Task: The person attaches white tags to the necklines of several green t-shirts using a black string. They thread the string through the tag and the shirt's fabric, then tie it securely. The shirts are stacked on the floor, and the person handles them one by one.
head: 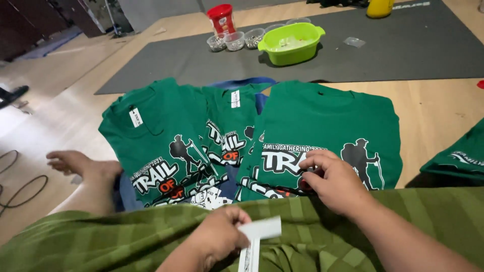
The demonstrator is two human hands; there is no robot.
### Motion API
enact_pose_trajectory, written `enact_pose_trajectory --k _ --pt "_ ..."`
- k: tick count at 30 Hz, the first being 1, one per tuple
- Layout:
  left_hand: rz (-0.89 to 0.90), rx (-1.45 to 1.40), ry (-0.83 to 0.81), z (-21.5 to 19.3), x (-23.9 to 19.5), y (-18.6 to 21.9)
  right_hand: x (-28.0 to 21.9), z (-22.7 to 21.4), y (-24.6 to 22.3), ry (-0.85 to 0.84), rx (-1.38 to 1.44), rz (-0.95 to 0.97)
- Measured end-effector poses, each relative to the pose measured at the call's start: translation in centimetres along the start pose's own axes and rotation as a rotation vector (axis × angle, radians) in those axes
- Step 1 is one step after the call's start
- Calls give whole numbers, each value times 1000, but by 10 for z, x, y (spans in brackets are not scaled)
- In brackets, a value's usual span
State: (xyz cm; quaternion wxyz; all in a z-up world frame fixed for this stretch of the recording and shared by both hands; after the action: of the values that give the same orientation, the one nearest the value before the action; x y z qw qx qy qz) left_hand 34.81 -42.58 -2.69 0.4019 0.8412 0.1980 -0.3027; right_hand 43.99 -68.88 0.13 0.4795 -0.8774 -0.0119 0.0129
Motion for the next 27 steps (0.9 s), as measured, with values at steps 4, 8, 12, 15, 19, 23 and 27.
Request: enact_pose_trajectory --k 4,8,12,15,19,23,27 --pt "50 -583 -106 -16 -11 35 -2 -5 2 -2 110 59" --pt "180 -851 -364 -29 -34 70 -4 -9 1 -2 193 104" --pt "278 -886 -315 -48 -42 87 -5 -8 3 -14 187 171" --pt "274 -878 -38 -79 -40 90 6 -3 17 11 104 158" --pt "208 -991 139 -105 -18 81 0 -4 12 27 116 184" --pt "122 -1038 283 -111 16 47 -11 6 -18 -15 378 236" --pt "84 -1010 281 -88 34 37 -37 38 -98 -219 597 192"
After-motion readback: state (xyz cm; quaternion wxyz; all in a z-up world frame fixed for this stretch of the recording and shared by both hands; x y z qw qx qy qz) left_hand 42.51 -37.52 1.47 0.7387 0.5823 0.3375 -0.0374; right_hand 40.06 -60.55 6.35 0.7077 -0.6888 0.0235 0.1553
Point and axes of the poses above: each hand's wrist, its own x-axis towards the middle knuckle, its own z-axis out of the palm, y = z × x, the point moved 10 cm from there along x, towards the middle knuckle, and after that the axes turned 1 degree about -z, right-handed, at the moved point
